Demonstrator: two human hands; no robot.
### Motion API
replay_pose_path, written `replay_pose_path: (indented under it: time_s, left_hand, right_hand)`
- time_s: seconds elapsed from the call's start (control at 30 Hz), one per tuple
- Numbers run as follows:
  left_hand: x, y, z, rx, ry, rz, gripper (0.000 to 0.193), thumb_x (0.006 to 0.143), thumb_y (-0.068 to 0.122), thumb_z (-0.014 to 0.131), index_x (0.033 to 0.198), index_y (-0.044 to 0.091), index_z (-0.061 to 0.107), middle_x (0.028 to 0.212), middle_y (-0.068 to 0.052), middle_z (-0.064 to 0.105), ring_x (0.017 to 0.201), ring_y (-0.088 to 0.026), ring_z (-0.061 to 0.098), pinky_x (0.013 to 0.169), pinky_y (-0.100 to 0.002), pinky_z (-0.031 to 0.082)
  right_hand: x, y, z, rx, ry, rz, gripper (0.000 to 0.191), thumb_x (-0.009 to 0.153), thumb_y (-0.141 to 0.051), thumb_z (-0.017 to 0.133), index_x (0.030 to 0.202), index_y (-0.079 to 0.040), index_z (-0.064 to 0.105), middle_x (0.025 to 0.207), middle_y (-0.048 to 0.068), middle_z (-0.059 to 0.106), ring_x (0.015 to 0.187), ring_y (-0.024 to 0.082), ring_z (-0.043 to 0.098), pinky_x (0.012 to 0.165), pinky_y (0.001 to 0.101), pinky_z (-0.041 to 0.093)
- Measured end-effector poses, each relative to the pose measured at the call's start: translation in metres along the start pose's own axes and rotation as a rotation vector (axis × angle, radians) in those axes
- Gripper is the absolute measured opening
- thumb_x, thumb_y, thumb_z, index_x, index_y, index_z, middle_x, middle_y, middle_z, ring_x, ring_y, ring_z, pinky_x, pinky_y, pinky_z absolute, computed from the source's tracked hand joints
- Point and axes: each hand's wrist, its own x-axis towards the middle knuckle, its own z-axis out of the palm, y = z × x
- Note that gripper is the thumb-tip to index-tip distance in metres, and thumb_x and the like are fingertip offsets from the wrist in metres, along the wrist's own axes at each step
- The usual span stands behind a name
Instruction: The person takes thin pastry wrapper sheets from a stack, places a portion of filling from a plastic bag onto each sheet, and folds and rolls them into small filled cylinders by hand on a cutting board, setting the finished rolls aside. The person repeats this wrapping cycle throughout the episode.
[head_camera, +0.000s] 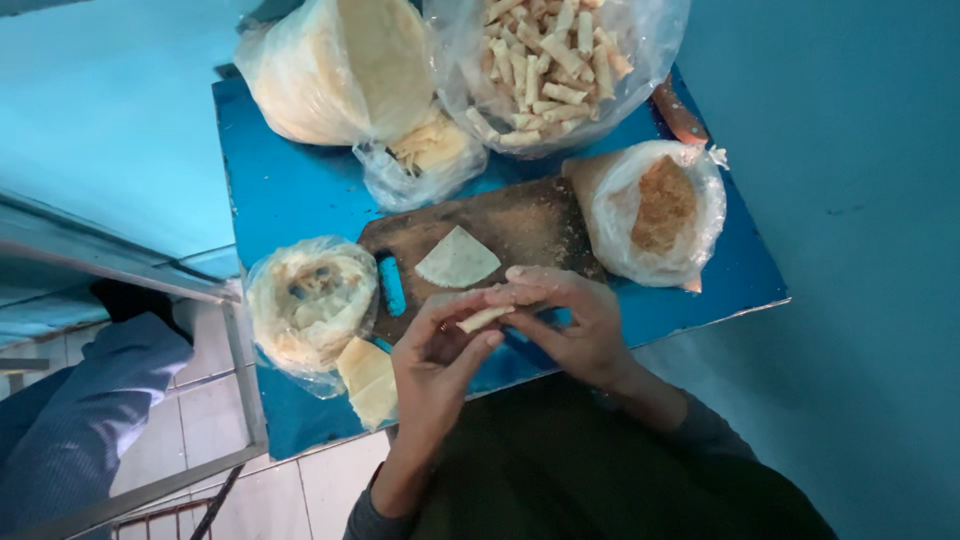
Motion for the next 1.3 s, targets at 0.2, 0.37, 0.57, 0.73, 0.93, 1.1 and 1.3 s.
replay_pose_path:
  time_s: [0.2, 0.37, 0.57, 0.73, 0.93, 1.1, 1.3]
  left_hand:
    - [-0.001, -0.01, -0.005, 0.0, 0.044, 0.058, 0.023, 0.092, -0.012, 0.071, 0.114, -0.005, 0.069, 0.116, -0.012, 0.069, 0.107, -0.018, 0.068, 0.092, -0.029, 0.057]
    - [0.003, -0.016, -0.006, 0.007, 0.026, 0.063, 0.023, 0.092, -0.014, 0.07, 0.113, -0.005, 0.069, 0.118, -0.012, 0.067, 0.11, -0.019, 0.067, 0.094, -0.03, 0.056]
    - [0.005, -0.017, -0.001, -0.061, -0.029, 0.116, 0.028, 0.088, -0.016, 0.071, 0.113, -0.004, 0.067, 0.121, -0.009, 0.061, 0.115, -0.017, 0.065, 0.098, -0.03, 0.057]
    - [0.003, -0.016, -0.008, 0.061, -0.013, 0.133, 0.023, 0.091, -0.016, 0.072, 0.109, -0.004, 0.067, 0.119, -0.012, 0.065, 0.11, -0.017, 0.065, 0.094, -0.027, 0.054]
    - [0.006, -0.022, -0.011, 0.102, -0.031, 0.1, 0.022, 0.092, -0.015, 0.071, 0.11, -0.004, 0.071, 0.116, -0.012, 0.066, 0.109, -0.017, 0.066, 0.093, -0.027, 0.054]
    - [0.007, -0.023, -0.011, 0.093, -0.013, 0.093, 0.022, 0.091, -0.015, 0.071, 0.109, -0.003, 0.07, 0.117, -0.011, 0.065, 0.11, -0.017, 0.067, 0.092, -0.028, 0.057]
    - [0.01, -0.027, -0.011, 0.096, -0.003, 0.114, 0.022, 0.091, -0.015, 0.071, 0.11, -0.004, 0.07, 0.118, -0.011, 0.064, 0.111, -0.017, 0.066, 0.093, -0.028, 0.057]
  right_hand:
    - [0.006, 0.011, -0.015, 0.806, -0.101, 0.414, 0.073, 0.089, -0.001, 0.075, 0.151, -0.011, 0.037, 0.142, 0.019, 0.062, 0.12, 0.027, 0.072, 0.097, 0.0375, 0.063]
    - [-0.005, 0.013, 0.001, 0.569, -0.057, 0.263, 0.072, 0.091, 0.001, 0.078, 0.151, -0.007, 0.039, 0.135, 0.022, 0.067, 0.12, 0.027, 0.071, 0.097, 0.0375, 0.063]
    - [-0.005, 0.013, 0.001, 0.498, -0.086, 0.346, 0.068, 0.093, 0.002, 0.075, 0.151, -0.007, 0.04, 0.129, 0.021, 0.072, 0.116, 0.025, 0.074, 0.095, 0.0346, 0.063]
    - [0.01, 0.018, -0.012, 0.913, -0.082, 0.481, 0.075, 0.09, 0.003, 0.071, 0.154, -0.008, 0.032, 0.13, 0.019, 0.068, 0.111, 0.023, 0.073, 0.092, 0.0328, 0.062]
    - [0.011, 0.03, -0.008, 0.992, -0.128, 0.708, 0.074, 0.089, 0.005, 0.071, 0.154, -0.005, 0.037, 0.106, 0.02, 0.077, 0.099, 0.021, 0.075, 0.079, 0.0285, 0.059]
    - [0.012, 0.038, -0.003, 1.033, -0.159, 0.688, 0.073, 0.088, 0.007, 0.074, 0.153, -0.003, 0.04, 0.103, 0.019, 0.077, 0.1, 0.021, 0.074, 0.082, 0.0298, 0.058]
    - [0.013, 0.037, -0.005, 0.951, -0.176, 0.687, 0.073, 0.086, 0.007, 0.075, 0.15, -0.002, 0.04, 0.104, 0.018, 0.076, 0.102, 0.019, 0.074, 0.093, 0.0324, 0.059]
